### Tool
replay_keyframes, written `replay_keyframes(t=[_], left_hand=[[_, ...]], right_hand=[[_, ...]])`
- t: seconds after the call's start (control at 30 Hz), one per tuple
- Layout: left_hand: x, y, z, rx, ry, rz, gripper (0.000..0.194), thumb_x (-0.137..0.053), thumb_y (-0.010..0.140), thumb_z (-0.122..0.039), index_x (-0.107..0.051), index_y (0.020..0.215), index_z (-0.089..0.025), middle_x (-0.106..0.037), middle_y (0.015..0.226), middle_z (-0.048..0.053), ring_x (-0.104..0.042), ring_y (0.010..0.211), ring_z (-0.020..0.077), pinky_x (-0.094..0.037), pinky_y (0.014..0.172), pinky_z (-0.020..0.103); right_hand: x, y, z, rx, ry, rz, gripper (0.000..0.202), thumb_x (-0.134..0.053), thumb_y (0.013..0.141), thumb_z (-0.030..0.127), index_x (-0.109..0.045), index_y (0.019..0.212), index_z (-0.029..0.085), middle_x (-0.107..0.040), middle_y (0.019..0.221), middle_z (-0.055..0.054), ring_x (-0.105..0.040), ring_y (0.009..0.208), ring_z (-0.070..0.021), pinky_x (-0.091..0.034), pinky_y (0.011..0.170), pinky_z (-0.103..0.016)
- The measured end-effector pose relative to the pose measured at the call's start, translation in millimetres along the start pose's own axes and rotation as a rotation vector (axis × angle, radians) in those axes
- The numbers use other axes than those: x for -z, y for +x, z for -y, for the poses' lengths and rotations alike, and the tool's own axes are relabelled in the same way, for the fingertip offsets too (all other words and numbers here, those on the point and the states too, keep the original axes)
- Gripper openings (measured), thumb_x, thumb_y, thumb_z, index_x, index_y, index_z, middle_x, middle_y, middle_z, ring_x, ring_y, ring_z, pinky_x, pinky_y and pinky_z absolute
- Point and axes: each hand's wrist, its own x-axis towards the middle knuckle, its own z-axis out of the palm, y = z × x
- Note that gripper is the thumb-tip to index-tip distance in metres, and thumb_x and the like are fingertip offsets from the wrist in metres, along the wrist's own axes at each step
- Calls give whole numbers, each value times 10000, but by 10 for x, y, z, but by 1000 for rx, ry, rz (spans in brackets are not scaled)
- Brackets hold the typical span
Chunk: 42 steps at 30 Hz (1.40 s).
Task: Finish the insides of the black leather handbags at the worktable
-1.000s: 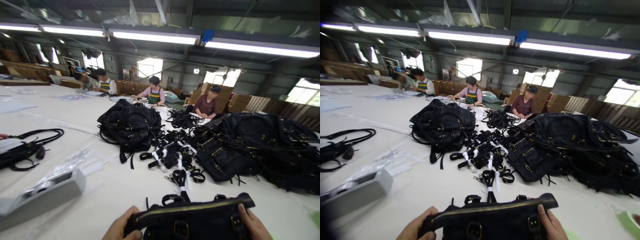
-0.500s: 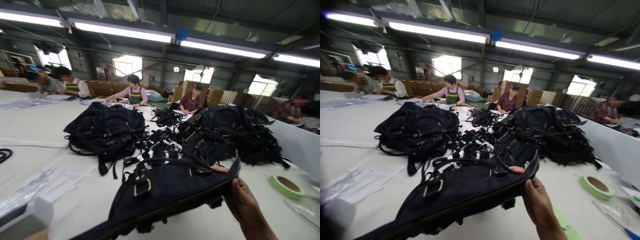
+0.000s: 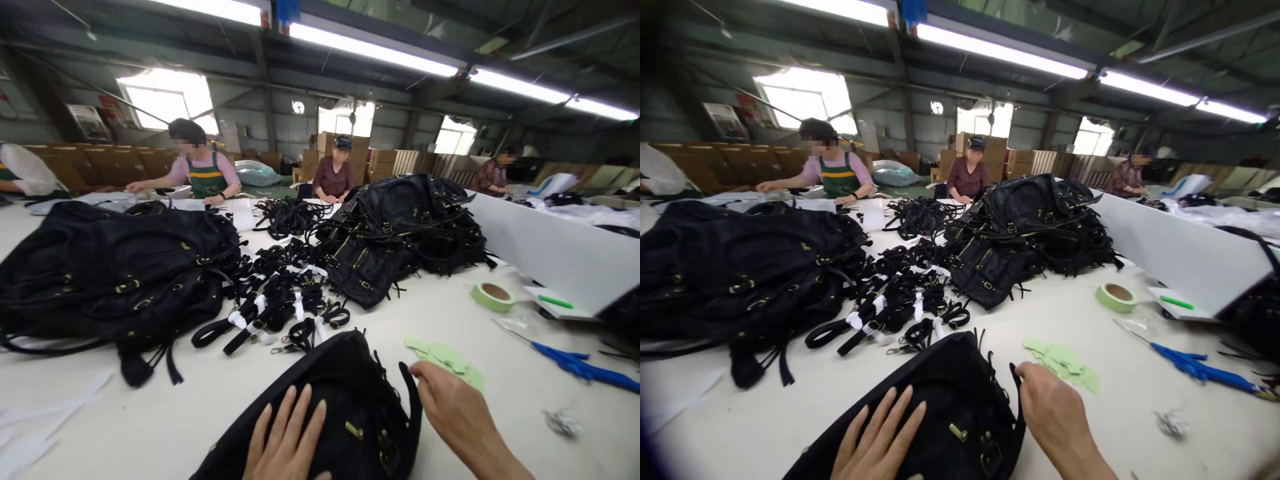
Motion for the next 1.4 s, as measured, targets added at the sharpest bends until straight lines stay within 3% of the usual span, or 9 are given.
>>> replay_keyframes(t=[0.1,0.2,0.37,0.57,0.8,0.97,1.03,1.13,1.4], left_hand=[[-109,194,-63,139,12,76,629,-538,740,-280,-473,1365,-261,-462,1431,89,-410,1295,299,-142,1088,515],[-272,148,61,243,3,117,588,-524,794,-296,-456,1377,-270,-427,1453,110,-376,1323,336,-183,1061,597],[-581,-103,237,257,-10,113,683,-499,836,-320,-259,1471,-245,-467,1422,126,-430,1277,316,-233,1031,571],[-675,-103,249,286,-42,163,647,-480,877,-325,-236,1471,-249,-423,1458,108,-405,1311,270,-224,1056,496],[-61,-225,405,439,-298,116,545,-456,915,-356,-299,1428,-261,-405,1458,88,-352,1348,251,-291,1085,448],[516,-799,542,1161,-534,144,501,-498,814,-581,-539,1188,-250,-600,1208,83,-559,1104,295,-467,895,416],[581,-1034,466,1366,-743,283,512,-494,797,-620,-572,1109,-221,-651,1068,72,-591,1007,282,-465,851,380],[541,-1234,268,1343,-960,357,406,-487,830,-568,-628,948,-206,-666,881,30,-597,887,243,-436,830,333],[501,-1326,110,1456,-1103,118,401,-468,839,-535,-632,828,-168,-592,704,12,-542,693,184,-408,616,263]], right_hand=[[40,136,247,252,120,-245,316,-421,909,254,-595,1168,207,-615,1201,-98,-573,1111,-254,-476,947,-416],[-320,232,337,371,131,-173,518,-537,882,319,-431,1381,228,-445,1416,-95,-409,1294,-298,-394,1050,-493],[-1145,218,135,304,306,-106,598,-492,935,374,-274,1466,208,-492,1364,-116,-457,1250,-283,-433,1026,-485],[-1240,248,75,228,437,-121,517,-504,932,425,-392,1383,200,-537,1309,-107,-498,1199,-274,-443,1021,-459],[-988,45,-151,162,429,-120,413,-420,970,425,-452,1281,154,-556,1250,-142,-523,1163,-278,-442,997,-480],[-765,-358,-498,369,238,-145,734,-552,862,598,-336,1407,157,-413,1407,-175,-411,1268,-346,-392,1003,-504],[-766,-448,-459,585,115,-175,868,-619,763,676,-356,1420,173,-333,1468,-175,-386,1279,-383,-399,969,-491],[-885,-497,-182,925,-13,-210,753,-686,728,573,-471,1367,237,-401,1449,-110,-449,1232,-360,-423,924,-420],[-821,-92,211,1266,70,-328,218,-601,812,182,-660,1017,221,-690,1098,-1,-583,1114,-291,-491,867,-336]])
